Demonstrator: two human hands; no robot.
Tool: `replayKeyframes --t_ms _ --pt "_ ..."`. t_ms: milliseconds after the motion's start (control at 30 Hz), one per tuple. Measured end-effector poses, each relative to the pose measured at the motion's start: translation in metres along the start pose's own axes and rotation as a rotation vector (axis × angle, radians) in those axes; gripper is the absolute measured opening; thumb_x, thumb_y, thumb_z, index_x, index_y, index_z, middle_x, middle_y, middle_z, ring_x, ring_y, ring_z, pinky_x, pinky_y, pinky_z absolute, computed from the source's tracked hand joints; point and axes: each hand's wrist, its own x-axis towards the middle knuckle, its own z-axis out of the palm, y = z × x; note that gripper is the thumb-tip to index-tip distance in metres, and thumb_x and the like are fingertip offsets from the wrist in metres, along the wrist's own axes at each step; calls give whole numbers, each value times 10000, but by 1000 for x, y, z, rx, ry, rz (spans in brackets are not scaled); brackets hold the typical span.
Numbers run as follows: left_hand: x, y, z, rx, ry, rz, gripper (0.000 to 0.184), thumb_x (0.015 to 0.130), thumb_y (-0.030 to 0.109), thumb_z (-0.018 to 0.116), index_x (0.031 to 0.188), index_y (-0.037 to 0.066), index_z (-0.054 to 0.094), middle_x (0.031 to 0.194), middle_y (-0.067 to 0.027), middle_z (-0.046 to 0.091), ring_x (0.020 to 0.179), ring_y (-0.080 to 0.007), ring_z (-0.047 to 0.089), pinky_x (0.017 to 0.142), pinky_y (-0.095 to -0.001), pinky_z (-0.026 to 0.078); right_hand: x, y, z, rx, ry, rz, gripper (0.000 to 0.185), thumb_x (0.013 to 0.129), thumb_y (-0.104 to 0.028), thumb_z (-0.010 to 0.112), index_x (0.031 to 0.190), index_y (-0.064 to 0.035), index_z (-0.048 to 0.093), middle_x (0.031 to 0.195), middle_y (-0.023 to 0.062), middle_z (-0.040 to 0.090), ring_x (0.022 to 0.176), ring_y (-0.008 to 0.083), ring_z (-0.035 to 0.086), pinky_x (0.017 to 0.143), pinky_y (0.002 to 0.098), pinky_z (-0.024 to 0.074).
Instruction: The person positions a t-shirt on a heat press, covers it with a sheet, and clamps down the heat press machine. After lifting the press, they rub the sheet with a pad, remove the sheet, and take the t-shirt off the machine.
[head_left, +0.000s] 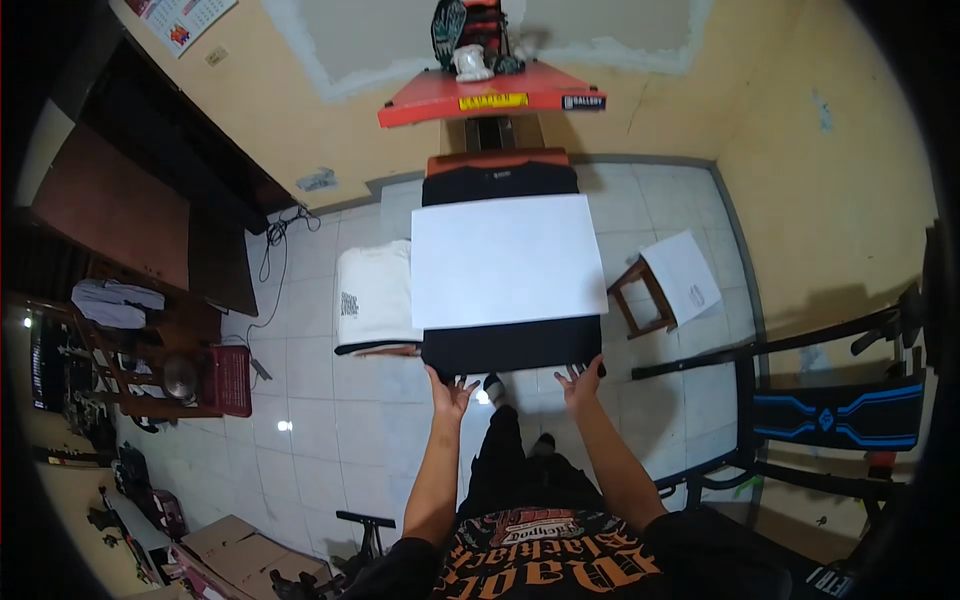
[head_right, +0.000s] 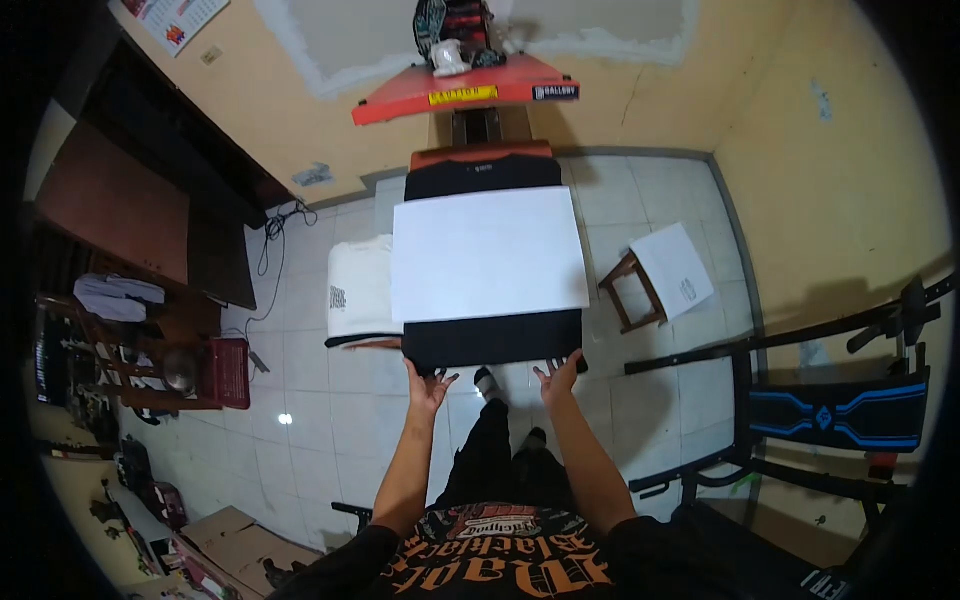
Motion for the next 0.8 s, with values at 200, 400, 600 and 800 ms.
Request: replayKeyframes --t_ms 200,400,600,800 --pt "25 16 48 -178 172 -35 846 996 788 127 1564 239 429 1587 -86 458 1444 -359 436 1143 -667 356 29 -5 32 37 114 0 690 1087 -630 231 1590 -174 352 1546 100 497 1353 343 556 1065 596 519" --pt "46 30 58 -421 70 -75 617 953 555 338 1320 179 662 1340 -98 661 1245 -365 614 1043 -625 490 66 -1 32 12 211 46 625 1110 -573 195 1545 -169 393 1516 116 493 1301 367 563 1008 605 542" --pt "61 43 85 -402 135 -108 630 951 556 314 1323 180 658 1337 -91 659 1246 -364 612 1032 -629 495 67 -11 59 -15 247 -7 648 1096 -608 221 1544 -170 387 1499 130 507 1306 373 560 1031 624 526" --pt "95 62 110 -331 230 -162 689 980 600 237 1457 216 551 1484 -94 542 1370 -361 498 1102 -670 387 107 -28 86 51 42 61 647 1096 -610 235 1569 -189 365 1514 137 503 1348 397 528 1071 666 478"
